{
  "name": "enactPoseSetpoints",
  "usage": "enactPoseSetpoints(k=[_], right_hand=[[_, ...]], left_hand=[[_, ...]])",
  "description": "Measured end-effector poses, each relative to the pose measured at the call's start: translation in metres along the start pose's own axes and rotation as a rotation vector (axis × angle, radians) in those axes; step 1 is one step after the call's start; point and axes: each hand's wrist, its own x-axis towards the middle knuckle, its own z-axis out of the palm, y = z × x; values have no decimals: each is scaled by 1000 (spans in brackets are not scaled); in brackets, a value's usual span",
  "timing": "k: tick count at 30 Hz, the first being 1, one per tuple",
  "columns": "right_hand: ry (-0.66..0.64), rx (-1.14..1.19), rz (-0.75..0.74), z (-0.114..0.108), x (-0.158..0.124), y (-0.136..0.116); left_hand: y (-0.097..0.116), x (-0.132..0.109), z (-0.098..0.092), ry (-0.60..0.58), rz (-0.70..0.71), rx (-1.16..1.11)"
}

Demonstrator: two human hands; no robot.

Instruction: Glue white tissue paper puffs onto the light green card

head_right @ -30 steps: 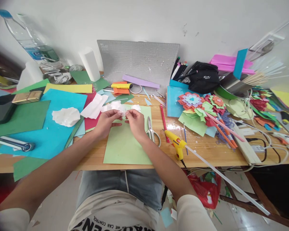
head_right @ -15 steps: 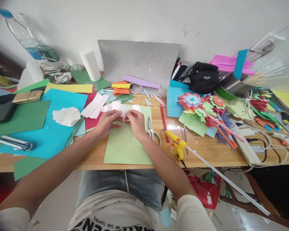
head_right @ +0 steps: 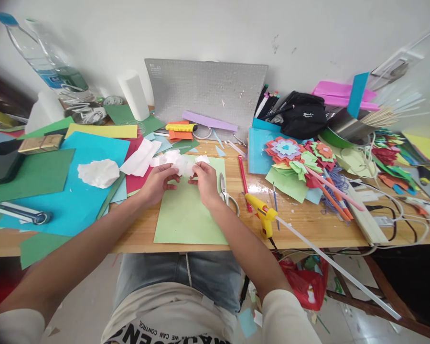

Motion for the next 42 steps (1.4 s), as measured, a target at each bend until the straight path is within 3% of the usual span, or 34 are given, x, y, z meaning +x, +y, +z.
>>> enactPoseSetpoints(k=[4, 9, 15, 19, 21, 24, 26, 29, 32, 35, 39, 42], right_hand=[[-12, -4, -57, -4, 1, -5], [-163, -11, -102, -7, -1, -12], [-122, -256, -259, -4, -2, -3], [-151, -356, -317, -6, -1, -2], [-122, -364, -324, -10, 3, -6], [70, -467, -429, -23, 13, -14], [170, -668, -499, -32, 21, -16], [169, -1060, -494, -40, 30, -14], [92, -1350, -455, -42, 33, -7], [56, -1476, -402, -39, 34, -2], [59, -1451, -372, -37, 33, 0], [80, -1355, -436, -38, 32, 0]], left_hand=[[1, 0, 0, 45, 44, 6], [1, -2, 1, 37, 148, 145], [-4, -3, 3, -38, 166, 76], [-5, -3, 3, -20, 207, 185], [-2, -1, -1, 30, 252, 287], [3, 8, -16, 202, 473, 560], [5, 18, -29, 346, 631, 785], [3, 33, -46, 469, 710, 1014], [-1, 39, -52, 486, 700, 1086], [1, 34, -47, 473, 690, 1054], [8, 23, -40, 467, 771, 988], [9, 21, -39, 477, 813, 930]])
